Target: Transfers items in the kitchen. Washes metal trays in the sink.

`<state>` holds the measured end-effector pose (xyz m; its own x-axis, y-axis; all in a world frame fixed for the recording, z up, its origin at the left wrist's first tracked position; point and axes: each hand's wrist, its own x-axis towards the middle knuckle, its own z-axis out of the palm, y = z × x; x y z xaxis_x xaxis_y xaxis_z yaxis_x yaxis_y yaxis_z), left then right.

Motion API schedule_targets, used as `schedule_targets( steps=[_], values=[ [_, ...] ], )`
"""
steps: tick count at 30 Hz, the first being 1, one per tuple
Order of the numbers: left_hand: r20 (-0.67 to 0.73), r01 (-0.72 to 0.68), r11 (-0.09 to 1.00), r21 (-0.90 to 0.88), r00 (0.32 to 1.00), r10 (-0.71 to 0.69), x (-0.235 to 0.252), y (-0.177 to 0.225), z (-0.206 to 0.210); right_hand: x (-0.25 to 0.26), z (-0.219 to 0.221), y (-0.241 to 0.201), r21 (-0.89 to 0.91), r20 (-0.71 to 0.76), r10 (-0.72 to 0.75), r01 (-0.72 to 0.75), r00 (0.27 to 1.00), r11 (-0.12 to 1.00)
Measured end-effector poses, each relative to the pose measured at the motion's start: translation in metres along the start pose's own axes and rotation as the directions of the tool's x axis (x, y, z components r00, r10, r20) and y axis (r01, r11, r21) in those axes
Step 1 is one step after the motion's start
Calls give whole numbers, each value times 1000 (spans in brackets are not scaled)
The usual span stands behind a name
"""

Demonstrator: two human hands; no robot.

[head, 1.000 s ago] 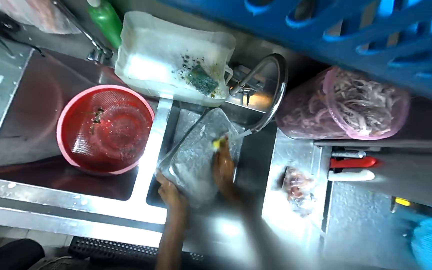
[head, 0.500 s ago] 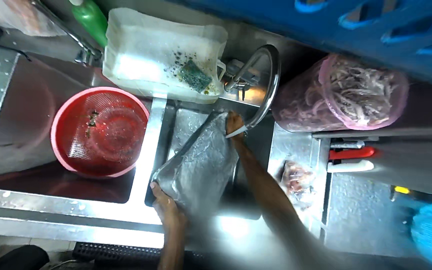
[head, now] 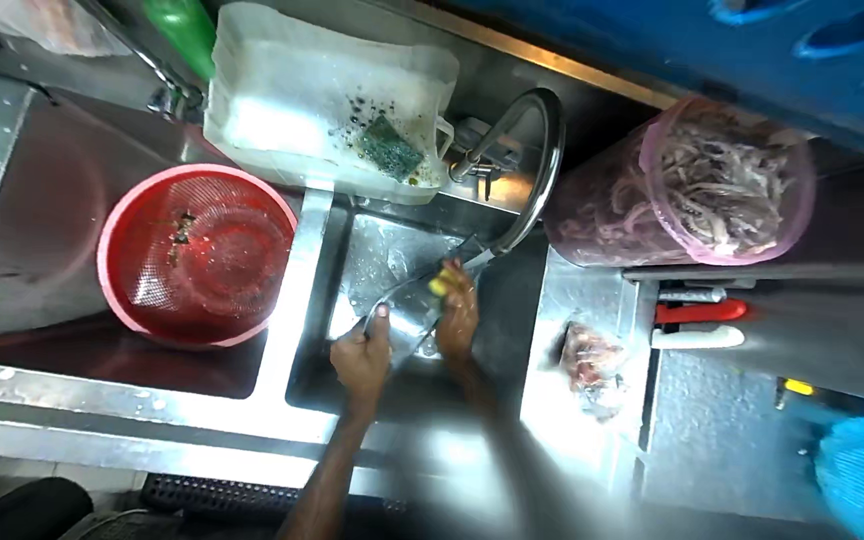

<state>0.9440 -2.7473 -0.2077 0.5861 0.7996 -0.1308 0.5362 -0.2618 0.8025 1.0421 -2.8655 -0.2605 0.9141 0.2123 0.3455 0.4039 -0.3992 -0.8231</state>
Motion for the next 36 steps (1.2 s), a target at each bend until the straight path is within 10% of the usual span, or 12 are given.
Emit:
schedule_targets(
  steps=[4, 9, 10, 12, 14, 16, 20, 26, 33, 36],
  values=[
    [-16, -385, 887, 255, 916, 402, -1, 2, -12, 68, -50, 67, -205, 419, 21, 73, 908, 976],
    [127, -818, 567, 96, 575, 809, 23, -1, -6, 82, -56, 20, -212, 476, 97, 7, 874, 977],
    [110, -849, 526, 51, 529, 842, 31, -2, -4, 77, -52, 2, -145, 588, 172, -107, 790, 984],
    [20, -852, 521, 48, 523, 852, 44, -6, -4, 65, -49, -35, -127, 858, 325, -449, 397, 885],
    [-75, -754, 643, 135, 640, 765, 49, -12, -8, 48, -48, -59, -103, 973, 206, -610, 101, 786],
    [-90, -507, 833, 220, 840, 535, 40, -18, -10, 25, -39, -62, 30, 1000, -17, -639, 27, 769],
    [-26, 107, 972, 208, 994, -104, 16, -34, -11, -31, -26, -60, 214, 969, -67, -678, 237, 703],
    [227, 283, 959, 37, 932, -283, 10, -39, -30, -64, 0, -84, 339, 794, 475, -925, 380, 172],
    [256, 379, 920, -96, 903, -345, -10, -20, -50, -56, 82, -35, 421, 701, 72, -493, 709, 762],
    [163, 337, 920, -200, 937, -308, -17, -23, -64, -44, 99, 8, 158, 574, -129, 45, 808, 986]
  ],
)
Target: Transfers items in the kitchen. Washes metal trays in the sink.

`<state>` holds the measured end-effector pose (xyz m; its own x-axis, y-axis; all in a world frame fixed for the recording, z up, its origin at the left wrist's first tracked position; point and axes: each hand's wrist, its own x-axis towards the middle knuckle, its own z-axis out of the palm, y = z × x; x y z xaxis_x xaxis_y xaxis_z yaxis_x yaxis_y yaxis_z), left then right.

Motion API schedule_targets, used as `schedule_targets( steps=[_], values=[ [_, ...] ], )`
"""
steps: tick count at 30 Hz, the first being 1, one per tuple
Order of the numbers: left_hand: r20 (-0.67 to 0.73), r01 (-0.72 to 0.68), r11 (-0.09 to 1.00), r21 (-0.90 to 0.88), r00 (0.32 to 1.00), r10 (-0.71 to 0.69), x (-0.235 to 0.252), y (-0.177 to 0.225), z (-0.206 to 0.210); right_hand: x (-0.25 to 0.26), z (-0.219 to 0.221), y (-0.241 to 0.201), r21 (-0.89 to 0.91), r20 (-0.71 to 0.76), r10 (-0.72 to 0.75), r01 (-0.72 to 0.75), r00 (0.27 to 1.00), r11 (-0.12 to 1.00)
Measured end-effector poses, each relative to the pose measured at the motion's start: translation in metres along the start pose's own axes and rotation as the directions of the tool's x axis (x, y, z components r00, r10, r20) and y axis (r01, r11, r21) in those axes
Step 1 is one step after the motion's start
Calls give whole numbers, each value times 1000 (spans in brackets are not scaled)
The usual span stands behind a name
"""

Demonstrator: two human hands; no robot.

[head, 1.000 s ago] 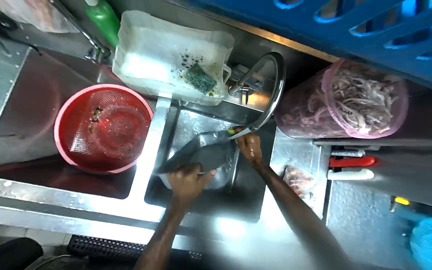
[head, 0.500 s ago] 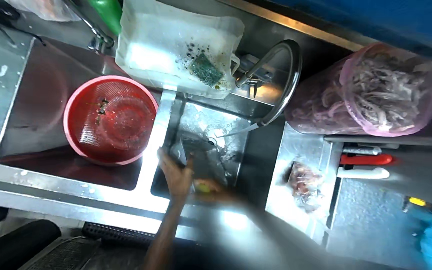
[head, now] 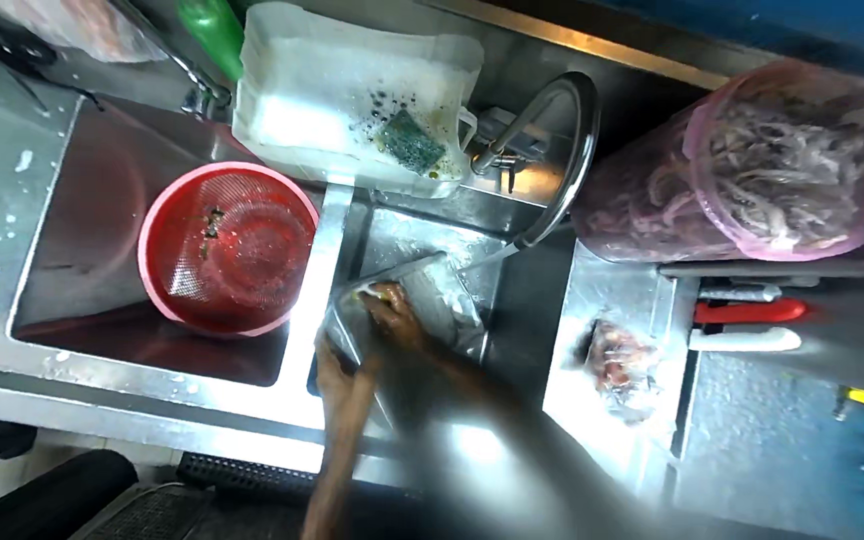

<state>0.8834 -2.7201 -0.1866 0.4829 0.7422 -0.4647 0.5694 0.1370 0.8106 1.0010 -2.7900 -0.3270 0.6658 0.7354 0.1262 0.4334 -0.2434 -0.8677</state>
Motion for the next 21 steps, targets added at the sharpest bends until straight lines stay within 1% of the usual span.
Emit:
schedule_targets(
  steps=[1, 2, 3, 5, 7, 8, 9, 10, 11, 12, 14, 15, 17, 19, 20, 21],
  values=[
    [-13, -44, 999, 3, 999, 44, -4, 1, -4, 3, -4, 11, -145, -33, -7, 2, 999, 989],
    [-16, -96, 995, 29, 995, 97, -11, 4, -7, 4, -10, 24, -279, -63, 17, -34, 998, 960],
    [-16, -156, 986, 57, 988, 157, -19, 10, -10, 6, -16, 37, -382, -82, 87, -112, 993, 918],
    [-17, -299, 950, 85, 953, 302, -29, 25, -14, 5, -29, 64, -495, -88, 258, -267, 962, 827],
    [-25, -419, 906, 65, 907, 421, -31, 34, -15, -9, -34, 79, -505, -64, 416, -389, 907, 770],
    [-32, -453, 890, 49, 890, 455, -29, 37, -15, -19, -34, 75, -493, -19, 517, -458, 856, 740],
    [-41, -474, 880, 34, 879, 475, -25, 38, -13, -28, -33, 66, -477, 43, 627, -536, 778, 697],
    [-45, -488, 873, 19, 872, 488, -19, 39, -10, -36, -34, 54, -454, 111, 723, -612, 682, 647],
    [-38, -495, 869, 2, 868, 495, -14, 39, -7, -44, -37, 39, -428, 179, 781, -668, 598, 609],
    [-28, -500, 866, 2, 865, 500, -10, 38, -2, -49, -41, 21, -392, 242, 799, -697, 551, 600],
    [-13, -509, 859, 59, 860, 510, -1, 28, 9, -54, -51, -31, -295, 372, 766, -716, 524, 633],
    [-24, -497, 862, 96, 865, 501, 3, 20, 15, -55, -54, -59, -225, 412, 734, -720, 540, 656],
    [-66, -440, 891, 113, 891, 449, 15, 4, 25, -59, -55, -105, -56, 421, 674, -724, 608, 688],
    [-115, -394, 918, 51, 910, 397, 27, -11, 33, -63, -49, -128, 78, 360, 653, -719, 666, 691],
    [-135, -382, 924, 11, 915, 380, 31, -15, 35, -60, -47, -134, 115, 358, 682, -756, 637, 645],
    [-142, -381, 924, -21, 916, 375, 33, -17, 37, -54, -49, -137, 162, 373, 721, -806, 584, 569]
  ],
)
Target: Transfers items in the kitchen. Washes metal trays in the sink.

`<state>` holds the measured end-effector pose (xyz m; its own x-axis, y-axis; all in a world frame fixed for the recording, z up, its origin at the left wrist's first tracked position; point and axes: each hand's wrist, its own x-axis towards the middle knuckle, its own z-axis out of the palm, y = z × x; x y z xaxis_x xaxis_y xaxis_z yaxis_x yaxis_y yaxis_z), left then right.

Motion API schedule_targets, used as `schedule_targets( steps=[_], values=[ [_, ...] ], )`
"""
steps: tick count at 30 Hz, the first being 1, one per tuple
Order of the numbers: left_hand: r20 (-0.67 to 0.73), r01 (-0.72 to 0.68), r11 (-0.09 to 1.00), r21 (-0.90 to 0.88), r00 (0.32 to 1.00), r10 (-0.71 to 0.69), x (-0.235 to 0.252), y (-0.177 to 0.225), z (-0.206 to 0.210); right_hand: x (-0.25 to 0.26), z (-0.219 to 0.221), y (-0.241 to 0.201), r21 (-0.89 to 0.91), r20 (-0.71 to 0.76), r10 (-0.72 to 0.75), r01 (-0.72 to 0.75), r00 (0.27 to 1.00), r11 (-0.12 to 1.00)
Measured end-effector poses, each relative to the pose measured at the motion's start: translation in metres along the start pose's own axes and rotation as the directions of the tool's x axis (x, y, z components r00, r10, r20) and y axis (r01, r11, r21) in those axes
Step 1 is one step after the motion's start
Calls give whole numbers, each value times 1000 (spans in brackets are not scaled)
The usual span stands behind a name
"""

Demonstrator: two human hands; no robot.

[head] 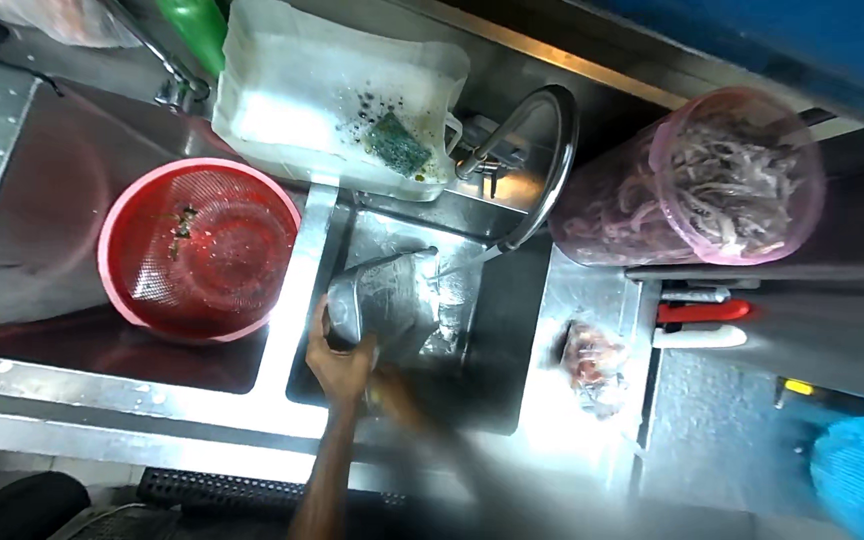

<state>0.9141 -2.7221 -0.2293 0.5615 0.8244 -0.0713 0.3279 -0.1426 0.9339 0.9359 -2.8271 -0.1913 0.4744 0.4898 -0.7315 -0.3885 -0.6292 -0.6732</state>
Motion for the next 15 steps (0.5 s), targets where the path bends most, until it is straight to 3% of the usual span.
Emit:
schedule_targets(
  steps=[2, 3, 5, 6, 7, 8, 10, 11, 13, 15],
  values=[
    [14, -34, 999, 15, 999, 34, -1, -1, 5, 11, -5, -13, 292, -57, 97, -76, 994, 953],
    [39, -34, 998, 54, 999, 32, -2, 0, 7, 25, -7, -13, 498, -104, 108, -42, 989, 866],
    [94, 29, 986, 166, 995, -45, -5, 1, 12, 55, -14, -18, 829, -122, 67, 65, 990, 555],
    [109, 52, 977, 208, 991, -76, -6, 1, 16, 65, -18, -19, 884, -122, 5, 106, 993, 455],
    [120, 65, 970, 233, 988, -95, -5, -1, 19, 70, -18, -19, 884, -128, -17, 122, 992, 452],
    [128, 67, 968, 243, 987, -101, -2, -4, 21, 68, -16, -19, 835, -132, -5, 114, 991, 538],
    [122, 50, 971, 233, 989, -80, 8, -10, 20, 45, -13, -7, 535, -103, -20, 72, 994, 842],
    [112, 45, 972, 231, 991, -73, 15, -10, 18, 32, -16, 0, 372, -71, -14, 40, 997, 928],
    [104, 74, 963, 258, 989, -104, 31, -6, 16, 13, -29, 9, 285, -59, 3, 14, 998, 959],
    [113, 113, 956, 272, 982, -148, 45, -6, 18, 0, -50, -3, 424, -93, 3, 37, 996, 905]
  ],
)
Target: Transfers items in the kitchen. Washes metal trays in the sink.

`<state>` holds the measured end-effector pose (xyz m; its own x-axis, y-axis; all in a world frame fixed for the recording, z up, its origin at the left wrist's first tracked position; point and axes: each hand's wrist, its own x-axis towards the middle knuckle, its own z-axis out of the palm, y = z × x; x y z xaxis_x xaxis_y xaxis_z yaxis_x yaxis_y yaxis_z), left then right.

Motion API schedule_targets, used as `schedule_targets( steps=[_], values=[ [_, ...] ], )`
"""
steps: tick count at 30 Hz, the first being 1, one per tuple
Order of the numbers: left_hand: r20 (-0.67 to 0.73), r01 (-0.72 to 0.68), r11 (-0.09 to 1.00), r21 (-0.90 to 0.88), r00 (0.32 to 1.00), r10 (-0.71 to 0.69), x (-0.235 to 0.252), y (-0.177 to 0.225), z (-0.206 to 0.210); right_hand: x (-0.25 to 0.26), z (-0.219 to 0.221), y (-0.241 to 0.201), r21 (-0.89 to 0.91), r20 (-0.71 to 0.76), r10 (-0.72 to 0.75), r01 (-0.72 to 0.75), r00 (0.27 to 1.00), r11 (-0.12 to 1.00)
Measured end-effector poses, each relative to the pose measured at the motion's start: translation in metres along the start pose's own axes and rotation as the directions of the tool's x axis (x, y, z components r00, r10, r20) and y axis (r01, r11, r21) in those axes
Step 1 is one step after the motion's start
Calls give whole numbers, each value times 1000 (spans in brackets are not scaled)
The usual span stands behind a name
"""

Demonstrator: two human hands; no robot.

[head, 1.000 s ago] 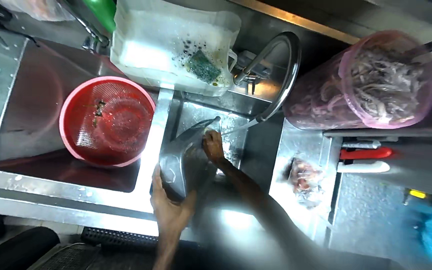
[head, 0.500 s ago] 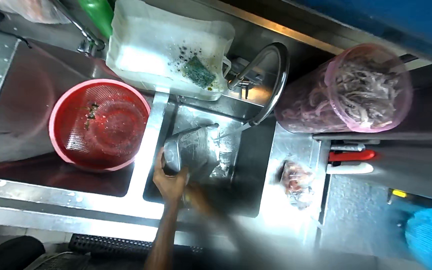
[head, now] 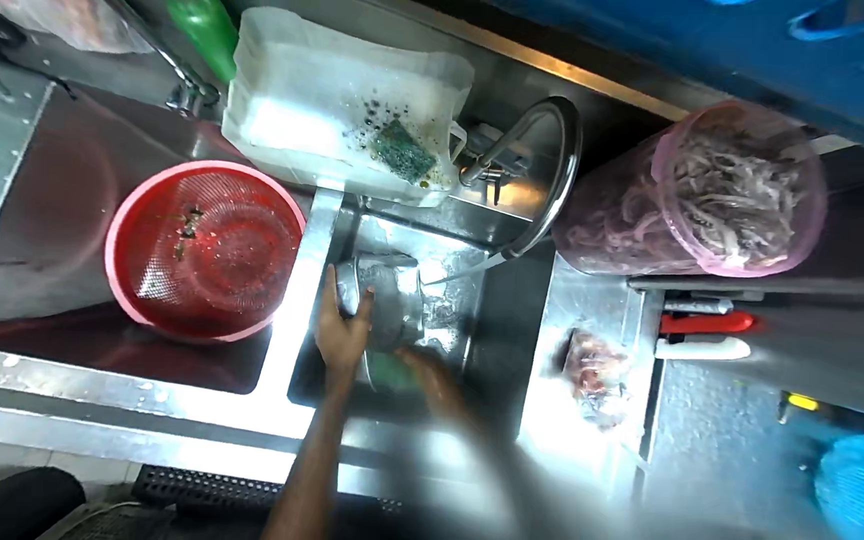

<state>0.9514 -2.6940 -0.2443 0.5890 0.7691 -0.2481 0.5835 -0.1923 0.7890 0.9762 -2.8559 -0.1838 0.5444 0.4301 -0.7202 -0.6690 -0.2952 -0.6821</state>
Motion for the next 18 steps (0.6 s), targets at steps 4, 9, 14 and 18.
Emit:
schedule_targets(
  steps=[4, 9, 14, 18],
  values=[
    [127, -34, 999, -9, 991, 35, 7, 10, 11, 12, 1, -89, 359, -112, -178, 207, 978, 910],
    [225, -102, 995, 11, 970, 97, -10, 53, 40, 43, 11, -185, 623, 152, -516, 323, 843, 712],
    [335, -160, 987, 4, 930, 149, -14, 83, 57, 52, -36, -116, -86, -70, -674, 668, 736, 739],
    [419, -194, 981, -23, 889, 186, -11, 97, 69, 64, -66, -94, 332, -372, -444, 563, 815, 757]
  ],
)
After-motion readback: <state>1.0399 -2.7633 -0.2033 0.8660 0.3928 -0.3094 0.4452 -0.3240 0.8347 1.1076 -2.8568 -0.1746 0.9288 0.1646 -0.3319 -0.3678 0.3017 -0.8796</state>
